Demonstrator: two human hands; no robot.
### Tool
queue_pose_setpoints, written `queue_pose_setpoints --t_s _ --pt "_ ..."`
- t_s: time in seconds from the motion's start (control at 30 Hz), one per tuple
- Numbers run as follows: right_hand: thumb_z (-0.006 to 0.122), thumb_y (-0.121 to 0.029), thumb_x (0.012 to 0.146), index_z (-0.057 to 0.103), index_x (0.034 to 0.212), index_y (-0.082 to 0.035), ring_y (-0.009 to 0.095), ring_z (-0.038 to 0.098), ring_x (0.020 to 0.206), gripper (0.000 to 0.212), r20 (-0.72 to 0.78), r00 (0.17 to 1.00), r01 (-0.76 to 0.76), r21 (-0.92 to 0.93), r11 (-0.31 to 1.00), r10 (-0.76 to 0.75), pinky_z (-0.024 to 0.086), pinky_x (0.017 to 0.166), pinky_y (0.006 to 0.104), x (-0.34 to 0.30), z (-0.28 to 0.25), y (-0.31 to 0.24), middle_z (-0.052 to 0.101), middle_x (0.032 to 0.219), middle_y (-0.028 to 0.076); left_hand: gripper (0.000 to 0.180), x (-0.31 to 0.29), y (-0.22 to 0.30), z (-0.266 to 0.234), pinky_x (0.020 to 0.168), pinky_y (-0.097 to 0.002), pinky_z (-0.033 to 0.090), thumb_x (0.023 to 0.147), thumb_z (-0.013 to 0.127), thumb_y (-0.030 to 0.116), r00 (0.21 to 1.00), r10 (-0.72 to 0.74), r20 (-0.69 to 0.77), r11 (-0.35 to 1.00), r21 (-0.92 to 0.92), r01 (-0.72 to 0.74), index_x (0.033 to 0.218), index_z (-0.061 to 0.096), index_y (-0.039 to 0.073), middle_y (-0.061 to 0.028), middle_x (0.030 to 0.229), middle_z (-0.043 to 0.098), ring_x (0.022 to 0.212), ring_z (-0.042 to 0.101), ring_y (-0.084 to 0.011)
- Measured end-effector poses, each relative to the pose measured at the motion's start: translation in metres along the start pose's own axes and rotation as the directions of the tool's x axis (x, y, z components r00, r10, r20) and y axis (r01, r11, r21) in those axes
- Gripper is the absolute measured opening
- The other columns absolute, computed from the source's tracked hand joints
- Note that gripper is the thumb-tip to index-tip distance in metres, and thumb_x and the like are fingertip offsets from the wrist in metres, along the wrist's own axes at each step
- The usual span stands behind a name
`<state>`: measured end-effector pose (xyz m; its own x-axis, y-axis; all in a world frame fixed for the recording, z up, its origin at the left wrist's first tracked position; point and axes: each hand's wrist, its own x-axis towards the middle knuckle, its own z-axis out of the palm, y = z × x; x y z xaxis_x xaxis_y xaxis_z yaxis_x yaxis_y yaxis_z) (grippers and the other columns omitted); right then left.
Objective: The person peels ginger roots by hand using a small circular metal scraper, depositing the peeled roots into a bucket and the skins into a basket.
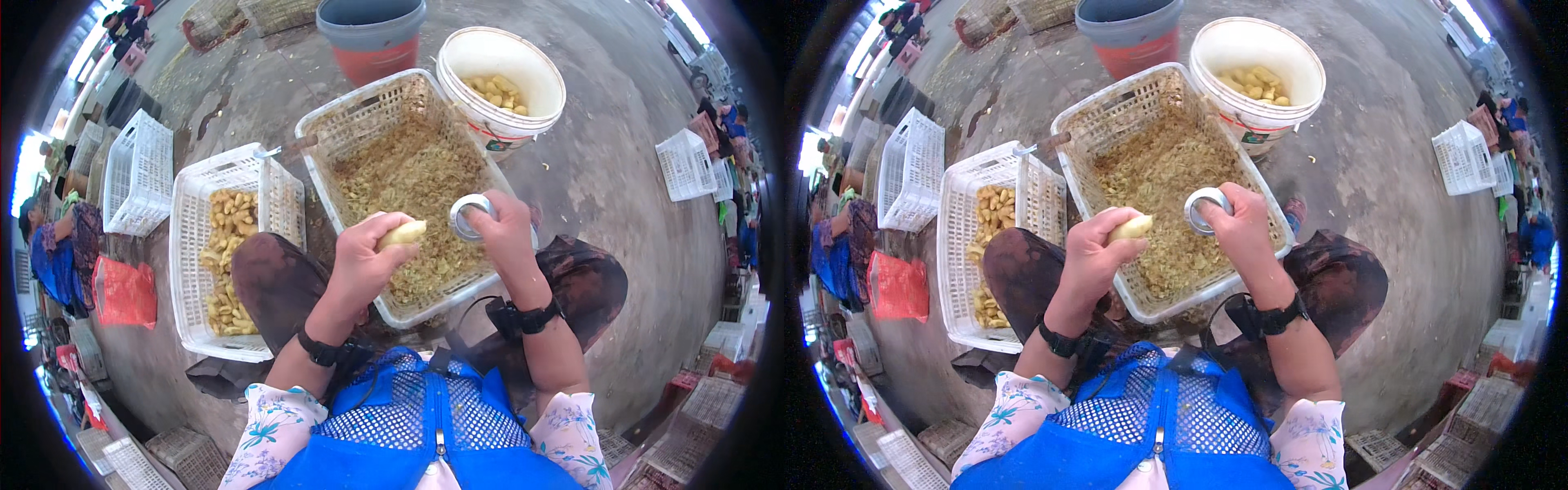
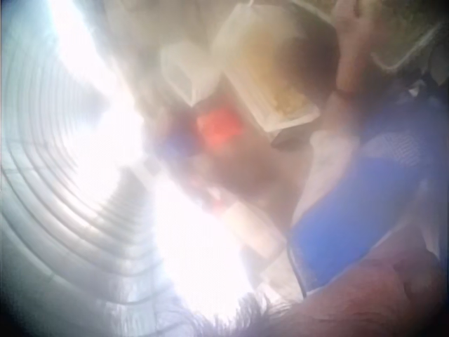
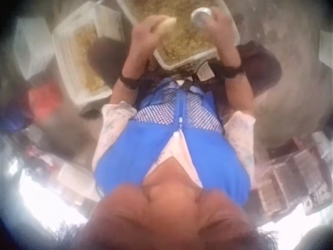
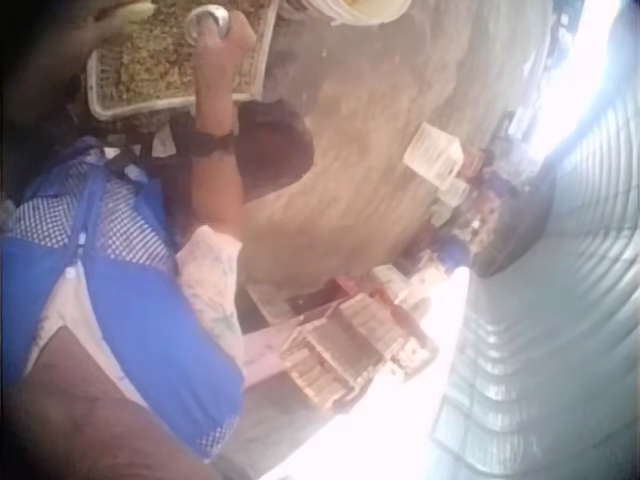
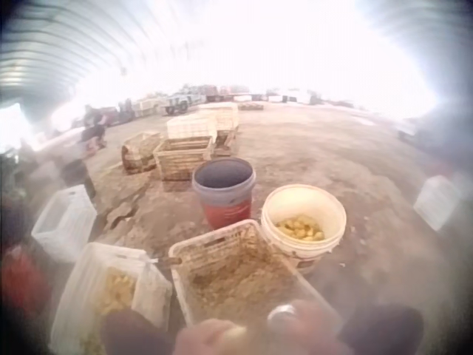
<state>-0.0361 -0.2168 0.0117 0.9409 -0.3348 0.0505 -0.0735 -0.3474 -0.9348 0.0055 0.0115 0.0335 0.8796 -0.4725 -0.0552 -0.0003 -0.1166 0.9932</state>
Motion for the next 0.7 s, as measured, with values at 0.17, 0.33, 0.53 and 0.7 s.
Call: queue_pose_setpoints --t_s 0.17,0.33,0.53,0.7 --pt "0.07 -0.002 0.086 0.07 0.092 0.001 0.008 0.059 0.07 0.007 0.097 0.99 0.083 0.205 0.975 -0.104 0.048 0.064 0.0266 -0.012 0.008 -0.032 0.065 0.074 0.002 0.026 -0.002 -0.006 0.008 0.071 -0.025 0.049 0.08 0.074 0.004 1.0 -0.003 -0.017 0.998 0.058 0.004 0.105 0.071 -0.002 -0.0009 0.087 0.066 0.079 0.06 -0.0086" --pt "0.071 -0.003 0.086 0.07 0.097 0.0 0.01 0.062 0.074 0.012 0.147 0.981 0.108 0.105 0.989 -0.123 0.05 0.067 0.0272 -0.011 0.011 -0.026 0.067 0.079 0.003 0.024 0.0 -0.015 0.014 0.068 -0.0287 0.048 0.079 0.072 0.004 0.966 0.258 0.006 0.917 0.313 -0.247 0.103 0.072 0.001 -0.0059 0.08 0.062 0.076 0.061 -0.0142" --pt "0.072 -0.006 0.084 0.069 0.089 0.001 0.01 0.057 0.067 0.009 -0.096 0.989 0.097 -0.121 0.988 -0.109 0.046 0.061 0.0299 0.008 -0.01 0.001 0.063 0.07 0.003 0.026 -0.006 0.002 0.006 0.073 -0.0275 0.048 0.08 0.069 0.0 1.0 0.005 0.027 0.976 -0.217 0.001 0.106 0.072 -0.002 -0.0048 0.095 0.066 0.082 0.062 -0.0146" --pt "0.069 -0.007 0.086 0.073 0.097 0.004 0.009 0.064 0.077 0.016 0.045 0.998 -0.038 0.094 0.995 0.034 0.051 0.071 0.0277 -0.001 -0.016 -0.021 0.072 0.084 0.003 0.031 -0.002 0.006 -0.004 0.074 -0.0273 0.049 0.084 0.064 -0.001 0.976 -0.132 0.175 0.708 -0.672 0.216 0.114 0.069 -0.006 -0.0076 0.101 0.066 0.085 0.062 -0.0143"
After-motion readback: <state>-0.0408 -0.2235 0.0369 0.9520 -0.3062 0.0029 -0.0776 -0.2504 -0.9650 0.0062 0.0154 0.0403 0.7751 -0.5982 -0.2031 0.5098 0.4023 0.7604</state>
